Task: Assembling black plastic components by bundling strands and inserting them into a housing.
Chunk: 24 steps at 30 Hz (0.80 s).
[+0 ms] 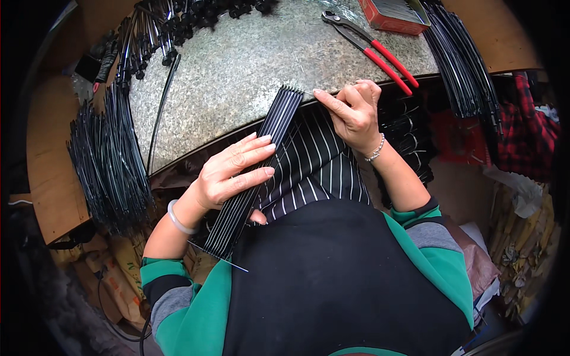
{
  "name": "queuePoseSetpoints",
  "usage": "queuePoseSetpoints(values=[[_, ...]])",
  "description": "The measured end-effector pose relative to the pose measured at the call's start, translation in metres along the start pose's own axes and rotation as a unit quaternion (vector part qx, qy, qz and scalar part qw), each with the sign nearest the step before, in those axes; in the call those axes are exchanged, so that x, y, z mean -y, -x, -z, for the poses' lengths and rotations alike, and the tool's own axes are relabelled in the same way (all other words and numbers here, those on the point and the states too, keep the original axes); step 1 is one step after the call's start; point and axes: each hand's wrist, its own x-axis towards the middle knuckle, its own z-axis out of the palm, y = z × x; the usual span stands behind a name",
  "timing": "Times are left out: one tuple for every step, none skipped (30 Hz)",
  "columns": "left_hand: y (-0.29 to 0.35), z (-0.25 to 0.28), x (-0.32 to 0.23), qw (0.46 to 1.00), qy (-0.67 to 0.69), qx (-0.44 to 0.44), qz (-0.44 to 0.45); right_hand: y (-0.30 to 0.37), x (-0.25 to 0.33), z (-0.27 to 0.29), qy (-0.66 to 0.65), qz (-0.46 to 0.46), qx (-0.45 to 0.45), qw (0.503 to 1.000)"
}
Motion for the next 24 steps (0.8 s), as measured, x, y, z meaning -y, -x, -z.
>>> queuePoseSetpoints(values=[[0.0002, -0.0003, -0.0003, 1.000, 0.006, 0.008, -0.004, -0.0004, 0.0012, -0.0017, 0.000, 0.000, 0.001, 1.000], [0.0003, -0.0006, -0.0007, 1.000, 0.012, 0.015, -0.008, -0.0007, 0.0034, -0.0046, 0.000, -0.001, -0.003, 1.000], [0.0002, -0.0009, -0.0012, 1.000, 0.018, 0.023, -0.012, -0.0010, 0.0054, -0.0075, 0.000, -0.003, -0.007, 1.000], [-0.0011, -0.0016, -0.0021, 1.000, 0.006, 0.023, -0.015, -0.0013, 0.0065, -0.0089, 0.000, -0.004, -0.011, 1.000], [-0.0007, -0.0013, -0.0015, 1.000, 0.005, 0.022, -0.015, -0.0018, 0.0055, -0.0077, 0.000, -0.004, -0.011, 1.000], [0.0000, -0.0008, -0.0002, 1.000, 0.005, 0.019, -0.017, -0.0025, 0.0032, -0.0048, -0.005, -0.003, 0.000, 1.000], [0.0007, -0.0003, 0.0012, 1.000, 0.005, 0.015, -0.019, -0.0033, 0.0008, -0.0019, -0.011, -0.002, 0.011, 1.000], [0.0013, 0.0001, 0.0019, 1.000, 0.005, 0.012, -0.021, -0.0042, -0.0001, -0.0007, -0.016, -0.001, 0.022, 1.000], [0.0015, 0.0002, 0.0020, 1.000, 0.004, 0.011, -0.021, -0.0042, 0.0009, -0.0017, -0.016, 0.000, 0.022, 1.000], [0.0014, 0.0000, 0.0020, 0.999, -0.002, 0.016, -0.028, -0.0030, 0.0027, -0.0037, -0.004, 0.001, 0.024, 1.000], [0.0008, -0.0004, 0.0018, 0.999, -0.007, 0.021, -0.035, -0.0019, 0.0043, -0.0052, 0.008, 0.001, 0.026, 1.000], [0.0005, -0.0008, 0.0017, 0.999, -0.013, 0.026, -0.042, -0.0019, 0.0052, -0.0057, 0.020, 0.002, 0.028, 0.999], [0.0004, -0.0010, 0.0017, 0.998, -0.019, 0.027, -0.050, -0.0026, 0.0051, -0.0049, 0.021, 0.004, 0.028, 0.999], [-0.0001, -0.0008, 0.0012, 0.998, -0.021, 0.026, -0.050, -0.0033, 0.0047, -0.0038, 0.010, 0.002, 0.029, 1.000], [-0.0007, -0.0004, 0.0004, 0.999, -0.018, 0.024, -0.044, -0.0040, 0.0041, -0.0027, -0.001, 0.001, 0.030, 1.000], [-0.0011, 0.0001, -0.0008, 0.999, -0.015, 0.022, -0.036, -0.0043, 0.0043, -0.0021, -0.012, -0.002, 0.032, 0.999], [-0.0015, 0.0005, -0.0017, 0.999, -0.011, 0.021, -0.029, -0.0049, 0.0046, -0.0026, -0.012, -0.002, 0.032, 0.999], [-0.0021, 0.0006, -0.0023, 0.999, -0.012, 0.021, -0.029, -0.0055, 0.0048, -0.0037, -0.011, 0.000, 0.032, 0.999], [-0.0030, 0.0005, -0.0029, 0.999, -0.013, 0.022, -0.035, -0.0059, 0.0051, -0.0051, -0.010, 0.002, 0.031, 0.999], [-0.0036, 0.0005, -0.0033, 0.999, -0.014, 0.023, -0.040, -0.0058, 0.0054, -0.0062, -0.010, 0.004, 0.031, 0.999], [-0.0041, 0.0003, -0.0035, 0.999, -0.015, 0.023, -0.045, -0.0044, 0.0053, -0.0070, -0.009, 0.004, 0.031, 0.999], [-0.0040, 0.0002, -0.0036, 0.999, -0.015, 0.023, -0.046, -0.0018, 0.0052, -0.0086, -0.005, 0.001, 0.030, 1.000], [-0.0036, 0.0002, -0.0037, 0.999, -0.013, 0.019, -0.039, -0.0001, 0.0057, -0.0097, -0.001, -0.001, 0.029, 1.000], [-0.0031, 0.0002, -0.0037, 0.999, -0.011, 0.016, -0.033, 0.0014, 0.0055, -0.0104, 0.003, -0.004, 0.028, 1.000]])
